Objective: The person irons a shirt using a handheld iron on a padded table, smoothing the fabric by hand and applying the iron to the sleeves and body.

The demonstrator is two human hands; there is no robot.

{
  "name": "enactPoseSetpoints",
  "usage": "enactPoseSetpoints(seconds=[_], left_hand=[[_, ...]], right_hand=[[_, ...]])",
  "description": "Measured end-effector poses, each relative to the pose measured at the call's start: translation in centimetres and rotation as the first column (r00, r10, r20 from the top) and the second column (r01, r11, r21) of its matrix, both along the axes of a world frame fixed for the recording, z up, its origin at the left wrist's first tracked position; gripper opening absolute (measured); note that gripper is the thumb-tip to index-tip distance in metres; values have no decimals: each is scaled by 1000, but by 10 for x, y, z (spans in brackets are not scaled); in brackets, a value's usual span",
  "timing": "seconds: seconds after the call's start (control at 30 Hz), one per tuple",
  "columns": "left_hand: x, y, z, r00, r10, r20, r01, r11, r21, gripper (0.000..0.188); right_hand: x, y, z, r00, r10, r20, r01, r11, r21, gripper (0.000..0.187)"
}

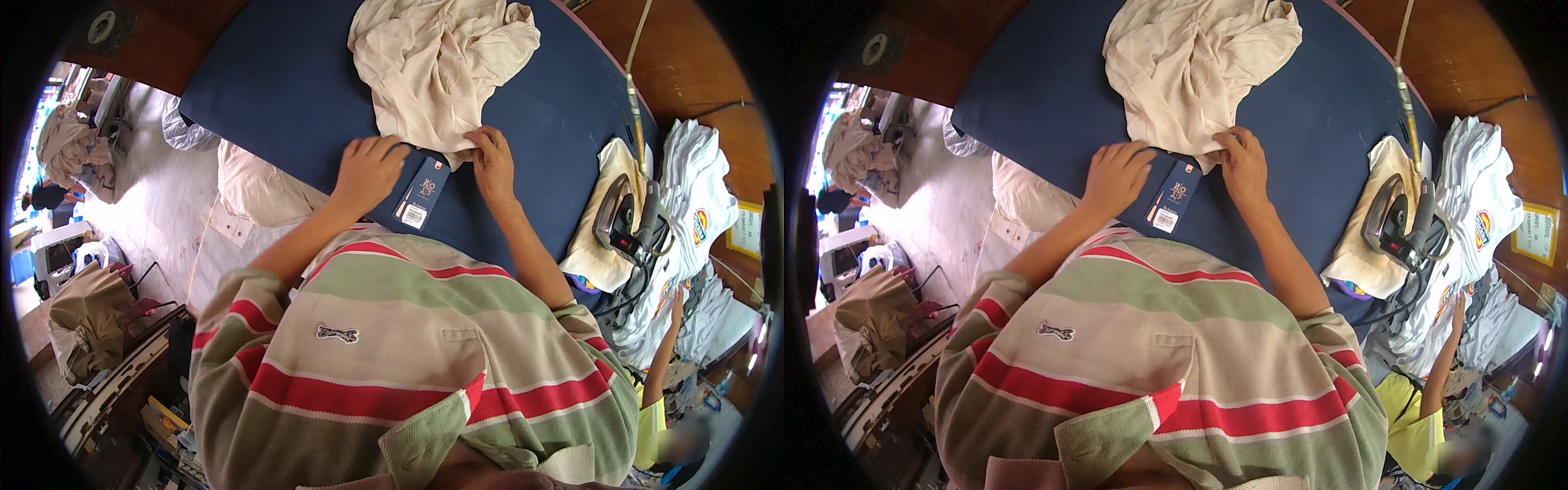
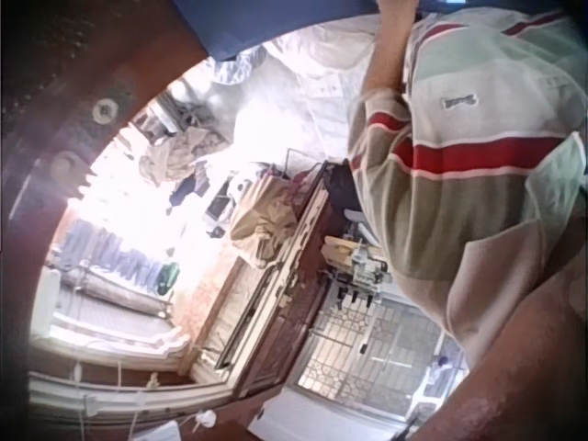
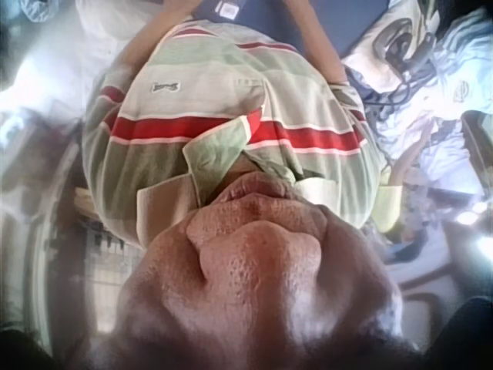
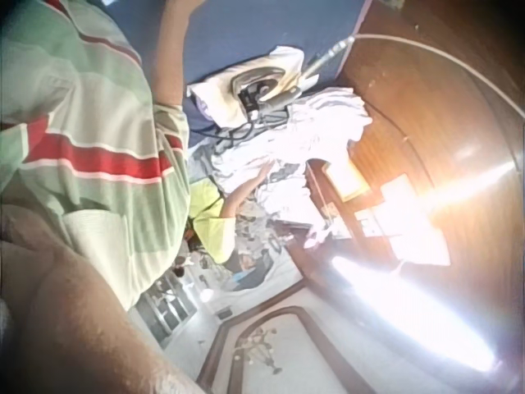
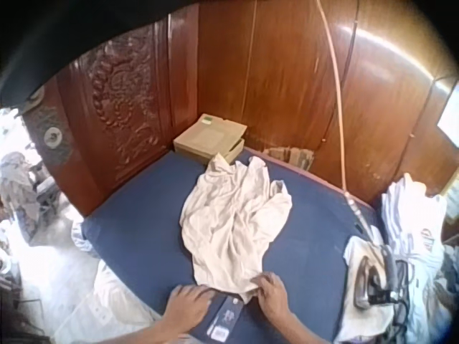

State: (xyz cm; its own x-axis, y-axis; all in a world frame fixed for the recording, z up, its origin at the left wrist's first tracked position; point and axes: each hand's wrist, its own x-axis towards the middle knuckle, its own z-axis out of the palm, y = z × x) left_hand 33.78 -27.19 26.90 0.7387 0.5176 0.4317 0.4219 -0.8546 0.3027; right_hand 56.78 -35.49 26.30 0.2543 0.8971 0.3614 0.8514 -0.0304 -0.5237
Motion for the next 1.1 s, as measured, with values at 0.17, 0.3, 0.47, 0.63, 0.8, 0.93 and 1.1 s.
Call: enactPoseSetpoints(seconds=[0.17,0.3,0.47,0.63,0.8,0.93,1.1], left_hand=[[55,49,-14,920,-351,-173,381,903,199,28],[93,101,39,815,-507,-281,541,839,53,26],[132,155,130,897,-324,-299,353,934,47,23],[139,167,179,897,-288,-336,337,937,96,25],[131,181,205,902,-214,-375,247,968,41,38],[109,204,219,911,-185,-368,163,983,-90,44],[86,223,213,943,-187,-277,160,980,-117,38]], right_hand=[[3,27,42,993,38,-116,-49,994,-100,25],[40,59,55,903,-106,-415,83,994,-74,26],[-12,56,93,961,69,-268,56,899,435,33],[-57,89,62,870,-152,-469,300,919,258,48],[-44,120,21,897,-145,-418,246,949,198,49],[-23,135,22,910,-51,-412,196,927,320,42],[-30,163,35,956,-48,-290,159,914,372,48]])
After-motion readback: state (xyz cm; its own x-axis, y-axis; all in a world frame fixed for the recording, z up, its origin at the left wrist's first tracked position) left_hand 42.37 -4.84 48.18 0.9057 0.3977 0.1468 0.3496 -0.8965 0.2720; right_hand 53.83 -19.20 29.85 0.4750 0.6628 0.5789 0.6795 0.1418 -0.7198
